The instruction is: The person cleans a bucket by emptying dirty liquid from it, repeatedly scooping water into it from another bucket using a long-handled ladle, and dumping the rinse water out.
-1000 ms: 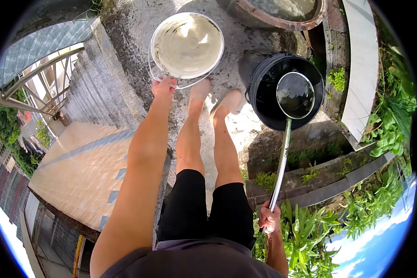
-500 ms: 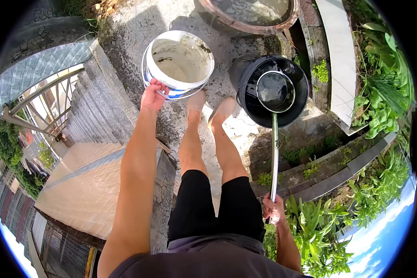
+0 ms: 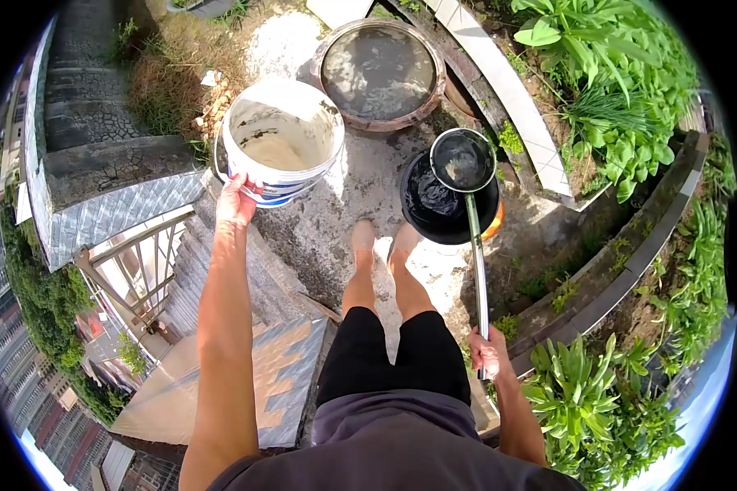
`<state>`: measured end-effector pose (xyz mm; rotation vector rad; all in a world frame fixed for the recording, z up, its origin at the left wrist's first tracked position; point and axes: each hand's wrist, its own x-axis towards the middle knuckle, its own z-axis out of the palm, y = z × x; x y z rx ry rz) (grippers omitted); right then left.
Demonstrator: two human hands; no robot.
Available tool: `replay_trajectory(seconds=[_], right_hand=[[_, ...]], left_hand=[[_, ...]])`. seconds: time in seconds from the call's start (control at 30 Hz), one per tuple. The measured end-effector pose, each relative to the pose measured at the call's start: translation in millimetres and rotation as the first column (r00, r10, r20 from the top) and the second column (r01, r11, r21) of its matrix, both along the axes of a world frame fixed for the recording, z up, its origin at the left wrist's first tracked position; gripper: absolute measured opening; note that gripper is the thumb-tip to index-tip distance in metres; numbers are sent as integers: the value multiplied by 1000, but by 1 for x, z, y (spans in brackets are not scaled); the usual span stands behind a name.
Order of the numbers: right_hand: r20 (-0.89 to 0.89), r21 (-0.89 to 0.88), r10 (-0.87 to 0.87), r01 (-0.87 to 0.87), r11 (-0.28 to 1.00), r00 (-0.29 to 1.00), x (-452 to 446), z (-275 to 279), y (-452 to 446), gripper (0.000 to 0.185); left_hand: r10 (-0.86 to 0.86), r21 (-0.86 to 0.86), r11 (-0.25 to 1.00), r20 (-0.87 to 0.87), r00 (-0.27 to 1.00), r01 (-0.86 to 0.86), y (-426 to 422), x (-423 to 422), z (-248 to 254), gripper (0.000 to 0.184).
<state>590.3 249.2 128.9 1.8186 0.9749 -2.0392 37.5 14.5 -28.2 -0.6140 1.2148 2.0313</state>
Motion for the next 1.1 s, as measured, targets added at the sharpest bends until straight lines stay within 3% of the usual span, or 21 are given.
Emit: replay_trajectory(seconds=[0.17,0.37,0.53,0.73,0.9,0.97,1.1], right_hand=[[-92,88,43,-35,996,995,-50,-6,36,13],[-150,157,119,-95,983,982,-111,-28,79,14],[-124,219,228,-197,956,966,-163,-34,103,16],[-47,306,408,-376,875,912,-208,-50,118,21],[-154,197,353,-322,926,923,-215,-41,122,23],[-154,192,334,-304,933,930,-213,-29,122,22],[10,342,449,-425,838,894,-215,-7,122,27]], left_hand=[[-53,-87,995,-57,997,48,106,-55,36,19],[-150,-173,976,-110,982,130,189,-77,20,17],[-240,-328,927,-142,960,183,239,-66,36,15],[-289,-385,897,-138,947,217,258,-71,36,16],[-263,-366,912,-168,950,187,257,-70,37,18],[-327,-360,899,-175,928,249,250,-73,31,14],[-329,-329,907,-160,931,264,246,-83,24,14]])
